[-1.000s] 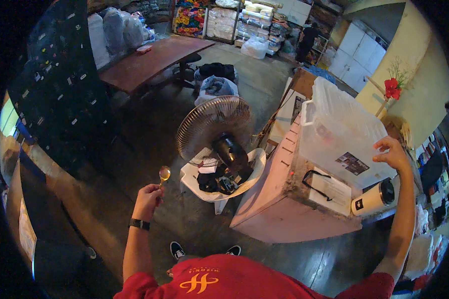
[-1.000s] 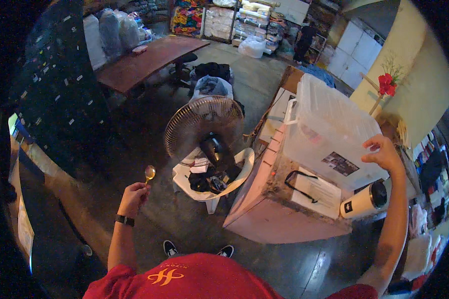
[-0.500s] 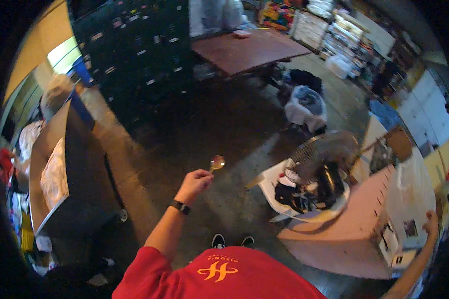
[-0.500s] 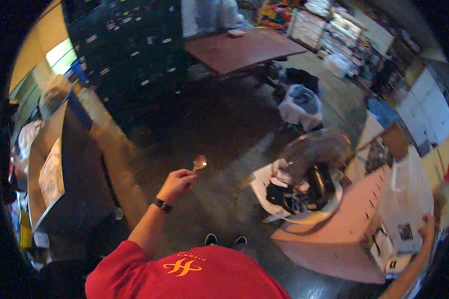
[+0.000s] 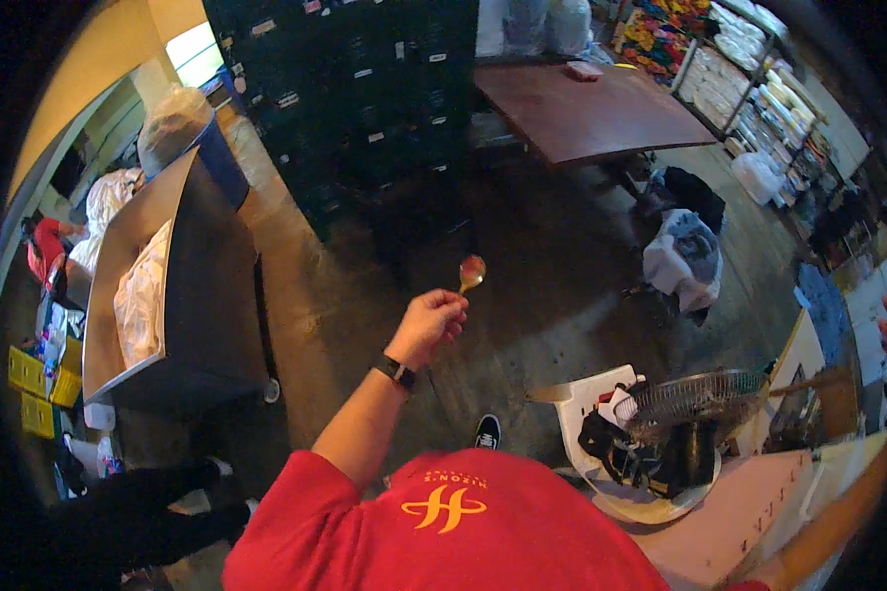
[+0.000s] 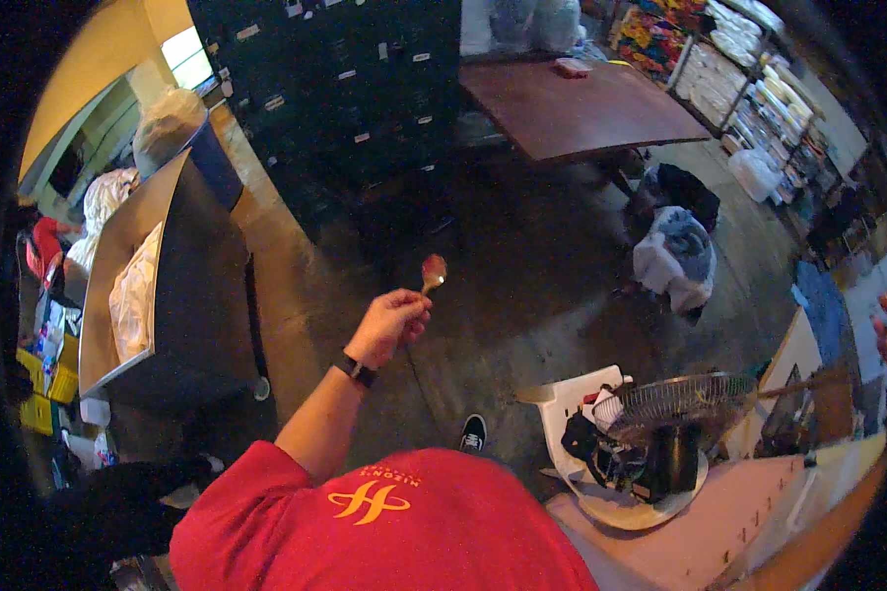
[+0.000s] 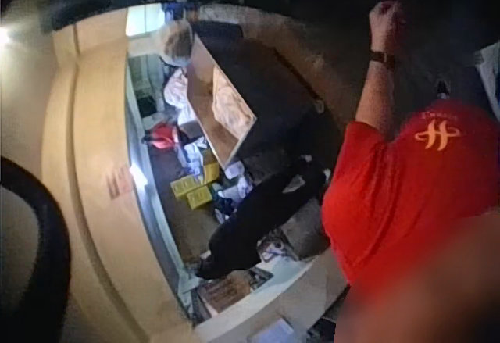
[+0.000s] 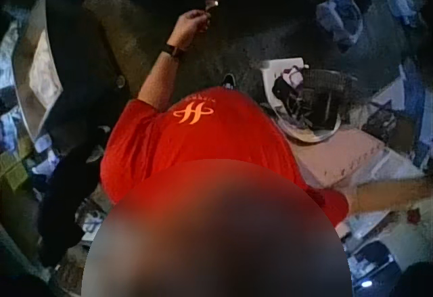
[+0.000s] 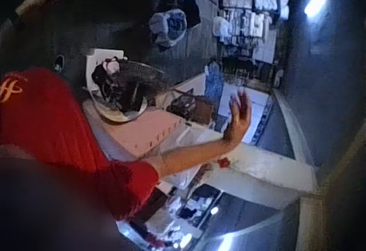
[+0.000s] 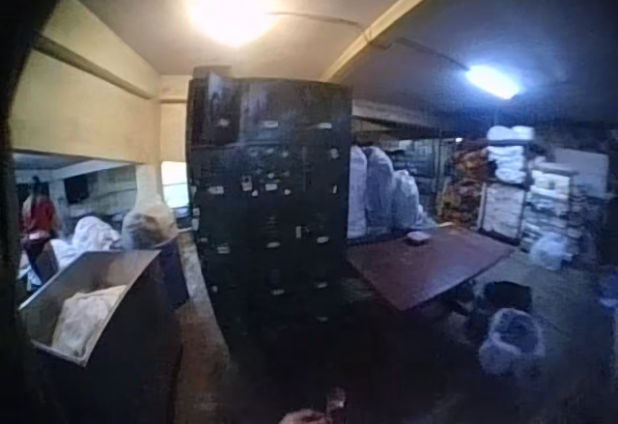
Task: The person uses a red squeegee and a black dustpan to push water and debris across a wet concrete floor in a commercial kitchen. They move around the room, sweeping water toward a drain and collecting debris into the dustpan.
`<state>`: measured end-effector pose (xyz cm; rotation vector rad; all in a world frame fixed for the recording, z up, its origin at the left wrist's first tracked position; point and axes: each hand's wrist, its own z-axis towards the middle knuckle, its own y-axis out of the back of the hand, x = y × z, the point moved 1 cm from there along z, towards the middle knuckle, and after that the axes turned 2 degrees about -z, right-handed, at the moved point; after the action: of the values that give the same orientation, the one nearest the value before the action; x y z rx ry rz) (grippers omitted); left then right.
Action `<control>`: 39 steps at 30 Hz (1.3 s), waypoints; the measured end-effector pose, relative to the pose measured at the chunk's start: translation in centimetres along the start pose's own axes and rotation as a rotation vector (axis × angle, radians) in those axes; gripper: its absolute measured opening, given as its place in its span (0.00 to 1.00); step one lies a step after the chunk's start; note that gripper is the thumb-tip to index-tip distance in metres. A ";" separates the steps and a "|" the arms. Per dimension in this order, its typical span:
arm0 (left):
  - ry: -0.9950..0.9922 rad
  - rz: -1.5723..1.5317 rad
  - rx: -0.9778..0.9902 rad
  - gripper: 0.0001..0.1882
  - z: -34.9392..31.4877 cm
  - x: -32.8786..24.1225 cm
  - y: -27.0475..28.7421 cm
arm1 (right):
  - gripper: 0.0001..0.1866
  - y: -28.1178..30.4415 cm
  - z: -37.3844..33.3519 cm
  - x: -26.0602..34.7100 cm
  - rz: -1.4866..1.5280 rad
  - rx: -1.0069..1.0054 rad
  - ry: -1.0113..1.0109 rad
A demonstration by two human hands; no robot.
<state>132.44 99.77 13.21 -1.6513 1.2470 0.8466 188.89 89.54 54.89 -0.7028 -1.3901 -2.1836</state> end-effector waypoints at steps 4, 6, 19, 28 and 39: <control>-0.100 -0.023 -0.162 0.09 1.9 -3.4 3.4 | 0.24 -18.8 12.8 1.3 0.274 0.390 0.145; -0.105 -0.079 -0.263 0.10 2.2 -3.5 6.2 | 0.27 -33.5 17.5 -0.8 -0.172 0.409 0.098; 0.000 -0.184 -0.824 0.07 11.2 -6.8 32.7 | 0.42 -106.1 10.1 20.4 0.010 1.114 0.317; 0.126 0.005 -0.603 0.21 30.5 -14.1 35.5 | 0.35 -102.1 17.5 15.6 -0.211 1.262 0.445; 0.625 -0.439 -0.068 0.11 38.1 -6.8 12.7 | 0.28 -77.1 23.8 -7.6 -0.377 1.346 0.524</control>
<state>117.92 135.99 1.54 -2.2303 1.1789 0.0957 151.19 141.95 5.94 0.6021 -2.2354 -0.9860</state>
